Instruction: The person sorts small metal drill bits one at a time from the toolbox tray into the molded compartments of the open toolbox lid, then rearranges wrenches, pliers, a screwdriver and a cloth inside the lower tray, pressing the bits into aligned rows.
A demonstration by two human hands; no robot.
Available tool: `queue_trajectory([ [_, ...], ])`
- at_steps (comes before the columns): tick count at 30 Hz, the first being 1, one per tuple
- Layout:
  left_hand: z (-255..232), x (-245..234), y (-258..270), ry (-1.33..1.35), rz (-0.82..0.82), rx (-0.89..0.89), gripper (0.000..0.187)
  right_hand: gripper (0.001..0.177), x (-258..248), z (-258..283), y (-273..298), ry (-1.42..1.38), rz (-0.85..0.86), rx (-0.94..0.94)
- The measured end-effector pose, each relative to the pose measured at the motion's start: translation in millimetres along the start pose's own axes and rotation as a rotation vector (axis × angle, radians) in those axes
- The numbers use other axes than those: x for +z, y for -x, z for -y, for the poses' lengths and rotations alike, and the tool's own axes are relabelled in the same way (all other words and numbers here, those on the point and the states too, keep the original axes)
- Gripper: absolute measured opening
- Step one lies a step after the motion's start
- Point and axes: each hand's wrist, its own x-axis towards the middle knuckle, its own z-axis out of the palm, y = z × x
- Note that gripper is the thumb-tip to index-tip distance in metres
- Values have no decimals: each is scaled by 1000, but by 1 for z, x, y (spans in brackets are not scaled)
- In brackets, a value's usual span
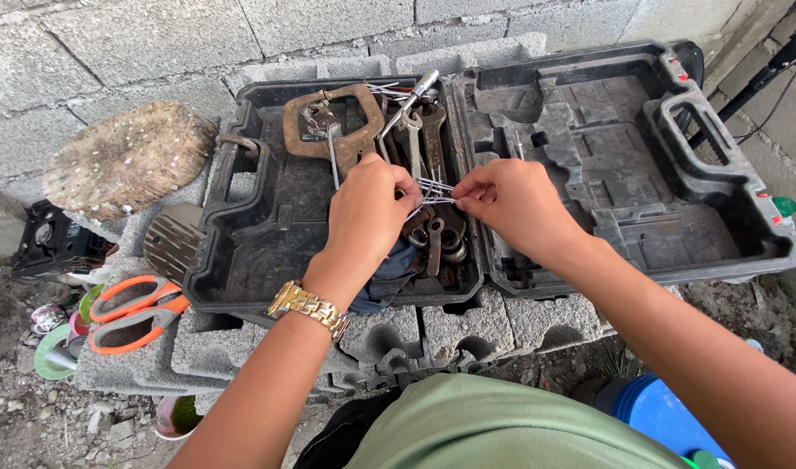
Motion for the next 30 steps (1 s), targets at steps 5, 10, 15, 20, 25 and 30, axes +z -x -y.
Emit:
queue_trajectory([
  [5,-4,-9,6,83,-6,-22,6,16,-6,6,7,-41,-45,-68],
  [10,-6,-6,1,201,-54,34,10,17,-17,8,13,-34,-75,-79],
  [15,-13,8,-9,316,-65,90,13,17,-28,-12,19,-71,-46,113],
  [20,-17,15,-11,310,-44,-16,15,15,-38,-60,9,-63,-239,379],
  [25,-12,13,-5,327,-45,-87,12,18,-35,-100,-19,-26,-347,593],
  [30,-4,10,-3,304,-68,-62,13,20,-17,-114,-37,142,-353,597],
])
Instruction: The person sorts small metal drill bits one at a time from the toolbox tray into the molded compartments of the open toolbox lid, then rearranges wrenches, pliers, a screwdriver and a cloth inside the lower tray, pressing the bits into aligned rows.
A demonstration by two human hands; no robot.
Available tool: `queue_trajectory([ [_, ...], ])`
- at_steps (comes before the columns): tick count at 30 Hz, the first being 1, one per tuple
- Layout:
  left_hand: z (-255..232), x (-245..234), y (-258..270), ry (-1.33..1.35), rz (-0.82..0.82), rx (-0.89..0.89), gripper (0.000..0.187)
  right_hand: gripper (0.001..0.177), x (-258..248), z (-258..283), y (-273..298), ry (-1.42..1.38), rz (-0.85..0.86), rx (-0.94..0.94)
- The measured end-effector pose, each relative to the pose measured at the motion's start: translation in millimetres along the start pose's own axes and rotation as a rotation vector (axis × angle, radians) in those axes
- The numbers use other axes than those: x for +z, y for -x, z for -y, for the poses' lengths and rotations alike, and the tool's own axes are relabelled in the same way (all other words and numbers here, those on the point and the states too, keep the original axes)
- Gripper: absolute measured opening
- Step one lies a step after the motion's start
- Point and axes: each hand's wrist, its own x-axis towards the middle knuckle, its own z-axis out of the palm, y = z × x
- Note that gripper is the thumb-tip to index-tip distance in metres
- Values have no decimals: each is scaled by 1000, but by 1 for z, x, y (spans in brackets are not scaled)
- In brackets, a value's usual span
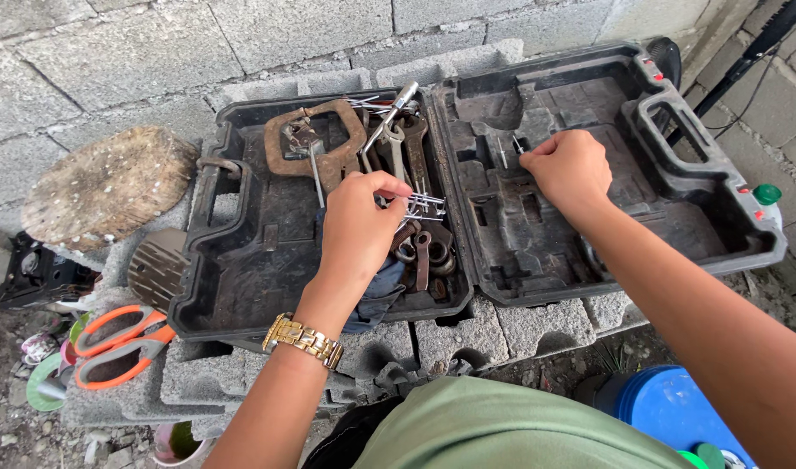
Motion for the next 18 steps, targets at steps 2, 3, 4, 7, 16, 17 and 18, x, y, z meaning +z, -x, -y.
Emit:
queue_trajectory([
  [2,2,-2,0,-24,-3,-37,12,20,6,0,-2,40,3,1],
  [3,3,-3,0,-36,-5,-56,12,20,9,1,-2,60,4,2],
  [4,4,-4,0,-30,-10,-59,12,20,11,1,-3,70,8,7],
  [7,7,-7,0,-18,-15,-74,13,21,16,3,-6,104,9,3],
  [16,9,-7,-6,-17,-8,-60,12,22,21,8,-5,127,28,-36],
  [17,9,-7,-6,-15,-10,-60,12,23,20,9,-5,129,31,-32],
  [18,9,-6,-6,-13,-12,-59,11,23,20,9,-5,131,33,-29],
])
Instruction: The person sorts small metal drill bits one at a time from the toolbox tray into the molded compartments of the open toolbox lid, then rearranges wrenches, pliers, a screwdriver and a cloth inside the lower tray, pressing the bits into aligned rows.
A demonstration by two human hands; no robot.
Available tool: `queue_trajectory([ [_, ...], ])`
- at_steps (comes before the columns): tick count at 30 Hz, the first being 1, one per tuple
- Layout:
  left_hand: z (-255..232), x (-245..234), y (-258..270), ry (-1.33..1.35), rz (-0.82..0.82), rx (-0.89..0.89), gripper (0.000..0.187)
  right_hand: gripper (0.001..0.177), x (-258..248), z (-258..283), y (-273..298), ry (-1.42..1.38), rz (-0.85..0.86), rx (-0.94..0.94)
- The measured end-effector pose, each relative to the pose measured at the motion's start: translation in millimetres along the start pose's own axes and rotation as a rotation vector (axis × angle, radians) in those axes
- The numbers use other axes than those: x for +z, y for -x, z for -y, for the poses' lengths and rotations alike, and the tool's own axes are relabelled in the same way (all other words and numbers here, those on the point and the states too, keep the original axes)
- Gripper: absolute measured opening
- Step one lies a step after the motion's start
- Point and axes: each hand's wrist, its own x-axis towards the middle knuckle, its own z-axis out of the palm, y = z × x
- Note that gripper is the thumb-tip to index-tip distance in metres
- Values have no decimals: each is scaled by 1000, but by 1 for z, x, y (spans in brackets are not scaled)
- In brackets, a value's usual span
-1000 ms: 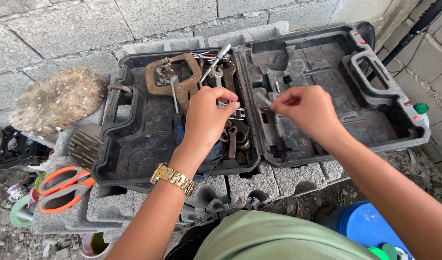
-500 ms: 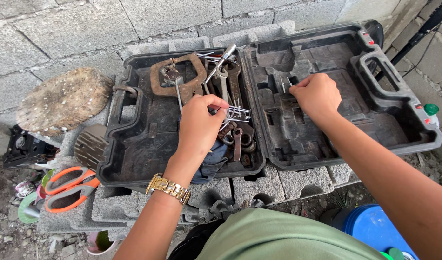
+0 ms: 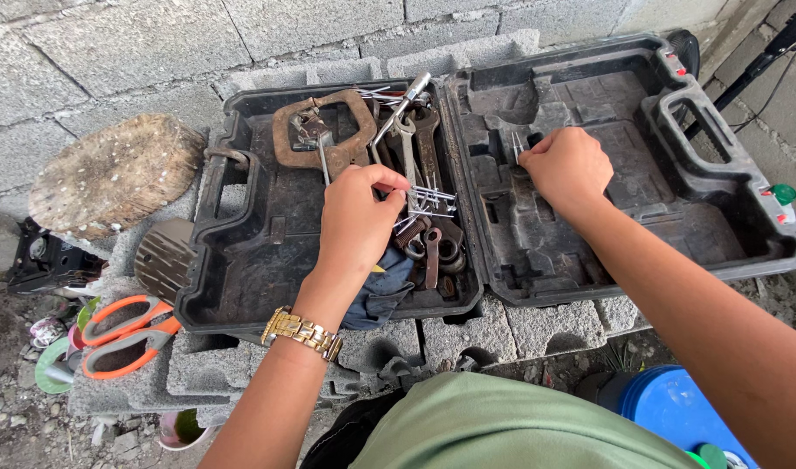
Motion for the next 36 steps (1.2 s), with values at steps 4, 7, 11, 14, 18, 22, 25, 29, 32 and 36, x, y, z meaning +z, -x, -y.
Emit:
queue_trajectory([
  [4,1,0,0,-2,0,-17,11,23,-1,1,-1,8,4,-8],
  [7,2,-1,-1,-4,-2,-14,11,23,-2,1,-1,7,2,-15],
  [11,5,-3,-1,-33,1,-1,12,21,-12,2,1,-11,-4,-56],
  [14,7,-7,0,-66,13,60,10,18,-25,9,12,-137,56,-193],
  [18,4,-11,0,-152,111,64,10,13,-38,23,43,-279,356,-387],
  [22,-2,-13,2,-247,117,212,11,11,-41,36,76,-314,477,-346],
  [25,-6,-13,3,-290,145,241,13,13,-42,37,89,-364,487,-335],
  [29,-7,-12,5,-311,155,252,8,14,-45,30,95,-346,490,-309],
  [32,-8,-12,5,-314,152,248,6,15,-50,25,95,-368,500,-277],
  [36,-8,-13,9,-163,10,247,9,17,-63,23,96,-480,556,-211],
])
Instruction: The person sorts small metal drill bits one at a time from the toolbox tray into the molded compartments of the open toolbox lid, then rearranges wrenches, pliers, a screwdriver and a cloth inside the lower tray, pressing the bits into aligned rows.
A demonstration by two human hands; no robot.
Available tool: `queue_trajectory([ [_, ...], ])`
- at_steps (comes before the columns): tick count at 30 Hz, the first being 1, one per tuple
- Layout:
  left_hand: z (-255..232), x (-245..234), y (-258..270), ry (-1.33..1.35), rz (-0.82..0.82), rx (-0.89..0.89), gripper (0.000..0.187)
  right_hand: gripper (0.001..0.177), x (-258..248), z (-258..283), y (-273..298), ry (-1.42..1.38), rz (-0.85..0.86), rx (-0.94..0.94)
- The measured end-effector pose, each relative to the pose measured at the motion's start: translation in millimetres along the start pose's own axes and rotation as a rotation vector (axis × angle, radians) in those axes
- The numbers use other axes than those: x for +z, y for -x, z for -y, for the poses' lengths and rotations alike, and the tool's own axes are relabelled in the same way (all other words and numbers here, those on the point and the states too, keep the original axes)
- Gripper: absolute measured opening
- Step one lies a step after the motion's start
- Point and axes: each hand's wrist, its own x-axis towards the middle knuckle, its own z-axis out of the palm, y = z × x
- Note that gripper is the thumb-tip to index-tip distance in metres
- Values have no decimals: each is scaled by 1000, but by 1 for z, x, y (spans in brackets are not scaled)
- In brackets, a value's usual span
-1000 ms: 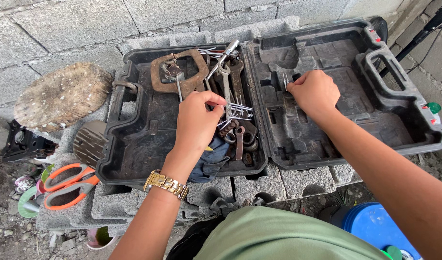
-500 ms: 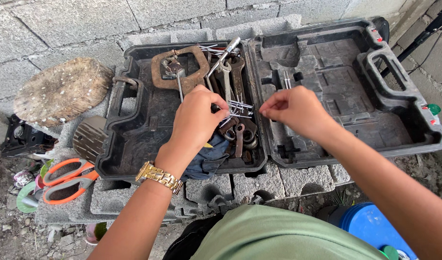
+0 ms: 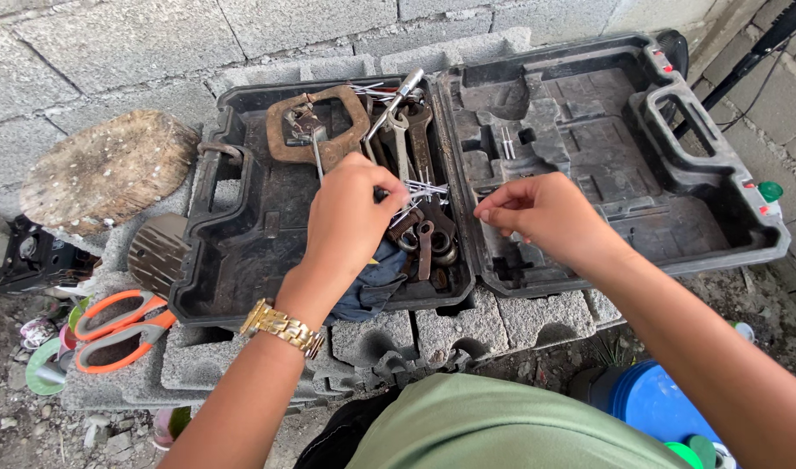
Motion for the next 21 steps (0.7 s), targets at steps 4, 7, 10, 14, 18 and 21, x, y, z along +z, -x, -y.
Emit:
queue_trajectory([
  [4,-11,22,-6,817,83,-559,15,19,-7,15,11,-216,-15,76],
  [7,-18,44,-18,1418,248,-953,15,21,-12,28,17,-377,-61,58],
  [10,-28,69,-29,1803,371,-1164,16,21,-14,38,20,-438,-143,64],
  [14,-38,91,-33,1798,370,-1415,17,21,-18,42,22,-561,-171,235],
  [18,-44,109,-34,1743,377,-1481,17,20,-21,33,21,-638,-189,300],
  [21,-45,121,-35,1744,445,-1412,20,21,-26,23,13,-610,-217,304],
])
